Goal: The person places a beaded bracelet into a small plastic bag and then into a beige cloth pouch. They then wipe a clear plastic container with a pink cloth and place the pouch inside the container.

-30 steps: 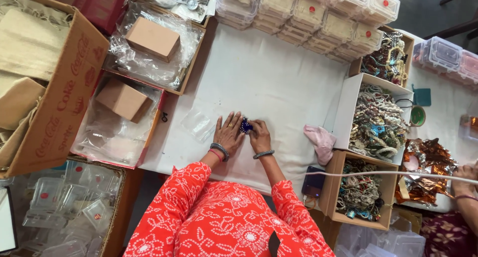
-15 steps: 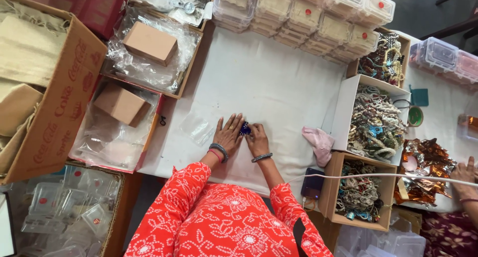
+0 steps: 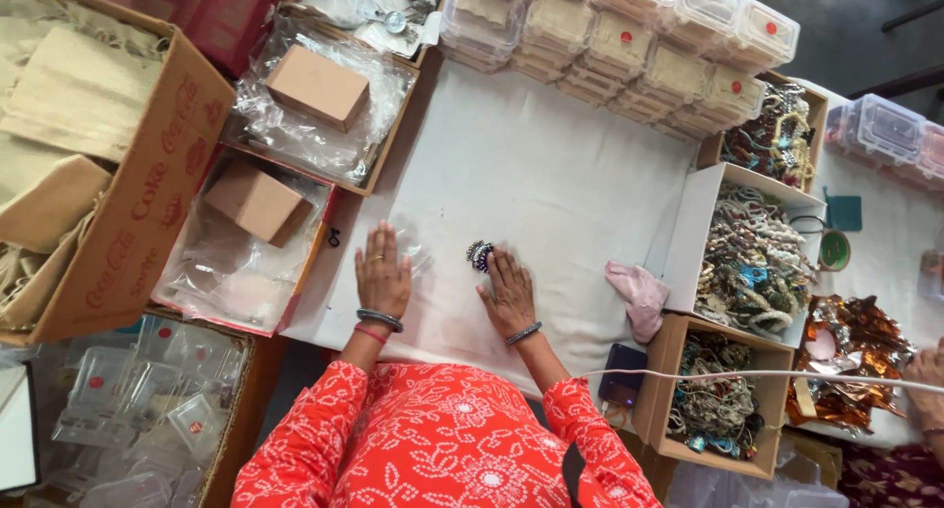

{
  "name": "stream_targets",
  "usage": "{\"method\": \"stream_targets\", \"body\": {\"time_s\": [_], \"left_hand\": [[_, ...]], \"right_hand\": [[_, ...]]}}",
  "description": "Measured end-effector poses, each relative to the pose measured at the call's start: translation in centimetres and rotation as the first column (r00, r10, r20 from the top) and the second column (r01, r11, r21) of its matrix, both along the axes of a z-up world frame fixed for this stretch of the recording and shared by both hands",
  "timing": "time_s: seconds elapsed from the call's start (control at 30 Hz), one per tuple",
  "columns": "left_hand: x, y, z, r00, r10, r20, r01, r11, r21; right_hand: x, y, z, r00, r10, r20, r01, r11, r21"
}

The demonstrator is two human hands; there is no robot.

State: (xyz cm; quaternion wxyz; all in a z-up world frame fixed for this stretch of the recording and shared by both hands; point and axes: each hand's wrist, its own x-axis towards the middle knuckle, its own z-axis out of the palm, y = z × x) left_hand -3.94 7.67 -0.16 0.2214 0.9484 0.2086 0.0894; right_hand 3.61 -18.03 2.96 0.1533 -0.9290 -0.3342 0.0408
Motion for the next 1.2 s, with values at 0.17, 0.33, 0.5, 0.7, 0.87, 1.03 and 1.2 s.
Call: {"method": "stream_targets", "body": {"time_s": [0.17, 0.33, 0.5, 0.7, 0.87, 1.03, 1.2], "left_hand": [[-1.7, 1.9, -0.6, 0.993, 0.093, -0.071, -0.094, 0.995, -0.011], [-0.7, 2.2, -0.1, 0.989, 0.068, -0.132, -0.069, 0.998, -0.008], [1.3, 2.5, 2.0, 0.985, 0.051, -0.163, -0.066, 0.994, -0.09], [5.6, 2.5, 0.3, 0.982, 0.023, -0.19, -0.06, 0.98, -0.191], [7.2, 2.4, -0.9, 0.995, 0.087, -0.046, -0.098, 0.887, -0.452], [7.3, 3.1, -0.5, 0.992, 0.123, -0.028, -0.073, 0.383, -0.921], [6.5, 2.8, 2.6, 0.987, 0.163, -0.007, 0.015, -0.131, -0.991]], "right_hand": [[0.1, -0.1, -0.5, 0.999, 0.044, 0.03, -0.042, 0.997, -0.06], [0.5, -0.7, -0.1, 0.997, 0.053, 0.057, -0.046, 0.991, -0.124], [0.9, -3.1, -1.1, 0.932, -0.362, 0.027, 0.33, 0.876, 0.352], [0.0, -3.3, -1.5, 0.841, -0.499, -0.21, 0.535, 0.705, 0.465], [-0.2, -1.5, 0.0, 0.82, -0.467, -0.33, 0.572, 0.693, 0.439], [0.1, 2.1, -0.5, 0.779, -0.34, -0.526, 0.589, 0.685, 0.429], [1.8, 5.8, -0.2, 0.371, -0.024, -0.928, 0.802, 0.512, 0.307]]}}
